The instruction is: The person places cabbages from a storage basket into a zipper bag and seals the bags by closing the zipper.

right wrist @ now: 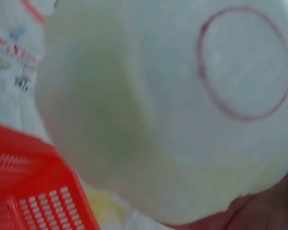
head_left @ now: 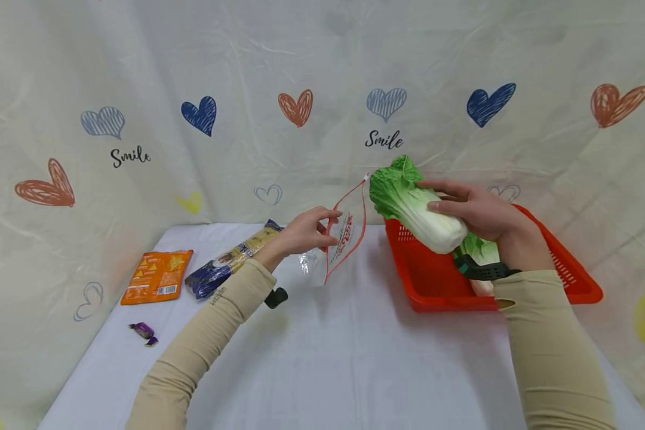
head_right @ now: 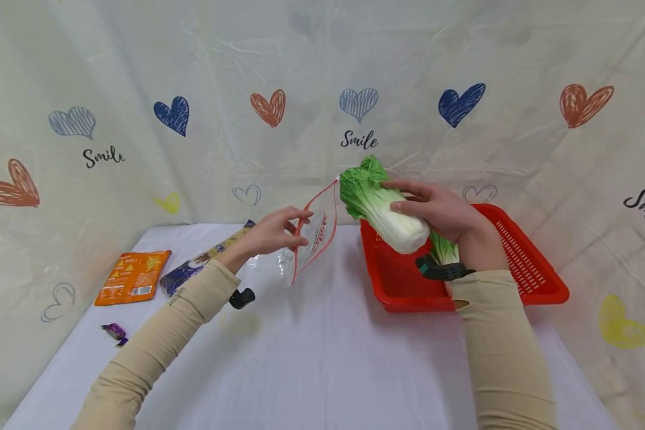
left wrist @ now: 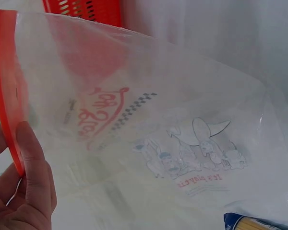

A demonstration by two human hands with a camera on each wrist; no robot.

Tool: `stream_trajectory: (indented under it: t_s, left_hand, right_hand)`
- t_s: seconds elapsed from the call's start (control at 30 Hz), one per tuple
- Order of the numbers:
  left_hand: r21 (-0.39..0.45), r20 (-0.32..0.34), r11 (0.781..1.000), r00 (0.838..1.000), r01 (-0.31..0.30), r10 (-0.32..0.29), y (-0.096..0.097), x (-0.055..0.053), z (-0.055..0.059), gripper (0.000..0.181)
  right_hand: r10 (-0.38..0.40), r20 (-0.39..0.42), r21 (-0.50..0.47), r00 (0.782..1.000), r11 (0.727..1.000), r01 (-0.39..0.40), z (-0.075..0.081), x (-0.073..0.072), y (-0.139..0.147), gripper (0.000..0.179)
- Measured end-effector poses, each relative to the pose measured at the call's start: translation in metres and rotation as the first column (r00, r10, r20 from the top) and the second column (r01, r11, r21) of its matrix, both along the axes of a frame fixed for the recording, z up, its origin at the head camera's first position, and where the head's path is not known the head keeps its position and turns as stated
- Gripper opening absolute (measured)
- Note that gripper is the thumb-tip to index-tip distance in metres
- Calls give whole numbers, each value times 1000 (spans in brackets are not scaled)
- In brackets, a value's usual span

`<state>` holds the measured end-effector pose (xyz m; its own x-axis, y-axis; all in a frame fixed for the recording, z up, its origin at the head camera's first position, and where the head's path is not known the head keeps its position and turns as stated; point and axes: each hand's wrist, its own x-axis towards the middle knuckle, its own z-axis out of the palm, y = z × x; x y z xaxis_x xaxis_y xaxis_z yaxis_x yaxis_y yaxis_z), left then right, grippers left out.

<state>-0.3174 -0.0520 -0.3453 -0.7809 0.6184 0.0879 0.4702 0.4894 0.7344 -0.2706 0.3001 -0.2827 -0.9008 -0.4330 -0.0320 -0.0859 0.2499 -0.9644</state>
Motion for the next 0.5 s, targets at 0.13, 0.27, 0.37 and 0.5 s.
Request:
stream_trajectory:
  t_s: [0.13, 0.27, 0.37, 0.5]
  left_hand:
    - [8, -1, 1000, 1000, 10, -10, -1, -1, 1, 63]
    - [0, -4, 1000, 1000, 16, -16, 0, -1, 2, 63]
    - [-11, -6, 1000, 1000, 14, -14, 0, -1, 2, 62]
    - [-4, 0, 1000, 1000, 0, 0, 1, 1, 3, 61]
  right_hand:
    - [99, -46, -180, 994, 978, -106, 3, 2, -12, 46]
    - [181, -111, -335, 977, 919, -208, -3, 2, -27, 47]
    - [218, -187, -425, 958, 861, -279, -12, 1, -39, 48]
    - [226, -255, -504, 940, 799, -329, -24, 0, -56, 49]
